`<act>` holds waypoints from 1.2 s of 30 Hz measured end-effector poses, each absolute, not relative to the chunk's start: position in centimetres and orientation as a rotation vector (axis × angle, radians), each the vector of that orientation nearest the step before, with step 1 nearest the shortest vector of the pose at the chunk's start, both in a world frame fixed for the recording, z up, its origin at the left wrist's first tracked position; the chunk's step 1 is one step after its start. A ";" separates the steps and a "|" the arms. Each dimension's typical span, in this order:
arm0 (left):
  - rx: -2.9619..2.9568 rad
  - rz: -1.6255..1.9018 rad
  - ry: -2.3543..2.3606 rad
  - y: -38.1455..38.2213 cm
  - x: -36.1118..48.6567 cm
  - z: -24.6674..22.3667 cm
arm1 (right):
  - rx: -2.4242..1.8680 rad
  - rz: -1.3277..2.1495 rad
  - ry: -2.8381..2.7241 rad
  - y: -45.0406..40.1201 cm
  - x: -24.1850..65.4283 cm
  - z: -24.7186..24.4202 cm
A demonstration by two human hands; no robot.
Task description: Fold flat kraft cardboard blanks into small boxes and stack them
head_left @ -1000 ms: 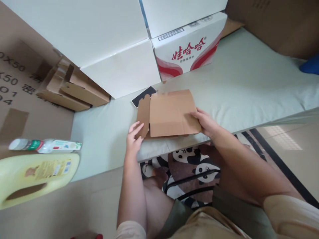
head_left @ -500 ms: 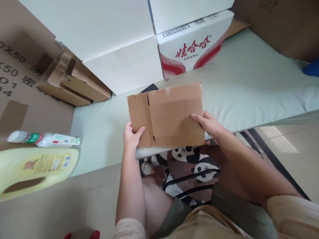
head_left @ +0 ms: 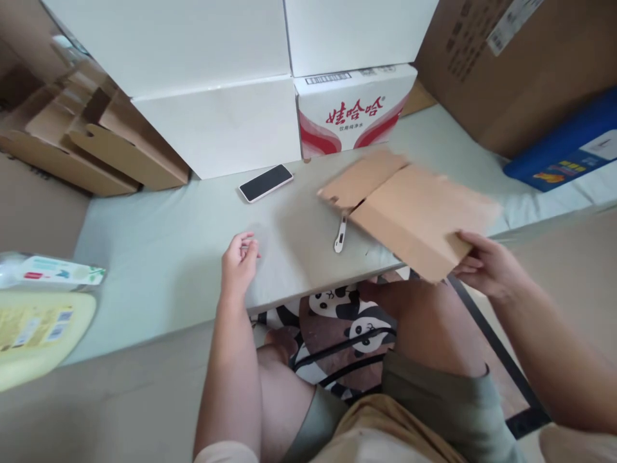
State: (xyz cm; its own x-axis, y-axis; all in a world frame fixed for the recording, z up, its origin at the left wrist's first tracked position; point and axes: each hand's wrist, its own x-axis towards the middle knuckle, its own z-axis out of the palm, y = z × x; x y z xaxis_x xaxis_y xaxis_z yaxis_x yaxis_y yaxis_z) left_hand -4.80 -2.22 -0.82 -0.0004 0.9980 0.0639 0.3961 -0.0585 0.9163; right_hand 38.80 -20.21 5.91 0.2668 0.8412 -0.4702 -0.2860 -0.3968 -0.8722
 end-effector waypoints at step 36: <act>1.639 1.074 1.386 -4.4 -4.4 0.3 | -2.277 0.479 -1.969 -7.8 32.5 2.2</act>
State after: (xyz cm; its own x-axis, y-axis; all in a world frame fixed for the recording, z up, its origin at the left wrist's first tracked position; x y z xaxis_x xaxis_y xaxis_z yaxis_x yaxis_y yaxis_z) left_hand -4.41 -4.41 0.30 0.0730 0.9874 0.1407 0.3827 -0.1580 0.9103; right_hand 32.47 -7.84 2.19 0.1182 0.9776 -0.1743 0.9483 -0.1632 -0.2723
